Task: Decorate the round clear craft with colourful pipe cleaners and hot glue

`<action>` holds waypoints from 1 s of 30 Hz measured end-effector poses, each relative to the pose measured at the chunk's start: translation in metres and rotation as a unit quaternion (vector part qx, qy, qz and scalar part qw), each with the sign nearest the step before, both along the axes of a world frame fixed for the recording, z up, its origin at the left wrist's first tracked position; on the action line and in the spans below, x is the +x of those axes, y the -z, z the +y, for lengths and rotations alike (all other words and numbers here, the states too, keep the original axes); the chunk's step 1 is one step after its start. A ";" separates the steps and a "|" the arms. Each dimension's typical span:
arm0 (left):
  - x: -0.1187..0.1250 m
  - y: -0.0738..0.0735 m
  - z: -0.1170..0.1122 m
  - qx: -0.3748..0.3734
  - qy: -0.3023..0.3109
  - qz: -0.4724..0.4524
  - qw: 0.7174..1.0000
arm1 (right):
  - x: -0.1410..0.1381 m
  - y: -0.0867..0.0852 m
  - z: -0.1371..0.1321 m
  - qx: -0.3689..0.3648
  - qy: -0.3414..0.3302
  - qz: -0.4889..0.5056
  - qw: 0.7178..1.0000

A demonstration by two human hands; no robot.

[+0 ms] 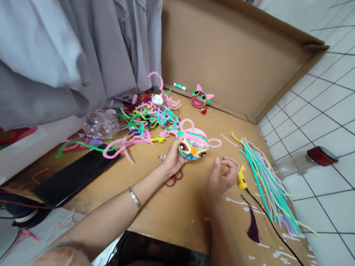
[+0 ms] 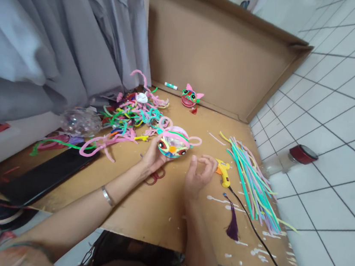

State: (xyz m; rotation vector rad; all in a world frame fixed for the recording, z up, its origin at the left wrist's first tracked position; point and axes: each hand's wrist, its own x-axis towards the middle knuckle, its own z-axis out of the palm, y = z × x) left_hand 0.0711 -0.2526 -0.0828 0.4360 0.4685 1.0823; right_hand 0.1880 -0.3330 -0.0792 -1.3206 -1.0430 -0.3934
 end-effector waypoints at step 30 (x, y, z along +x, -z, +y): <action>-0.010 0.006 -0.006 -0.127 0.212 -0.069 0.967 | -0.010 -0.003 0.014 -0.058 -0.385 0.507 0.769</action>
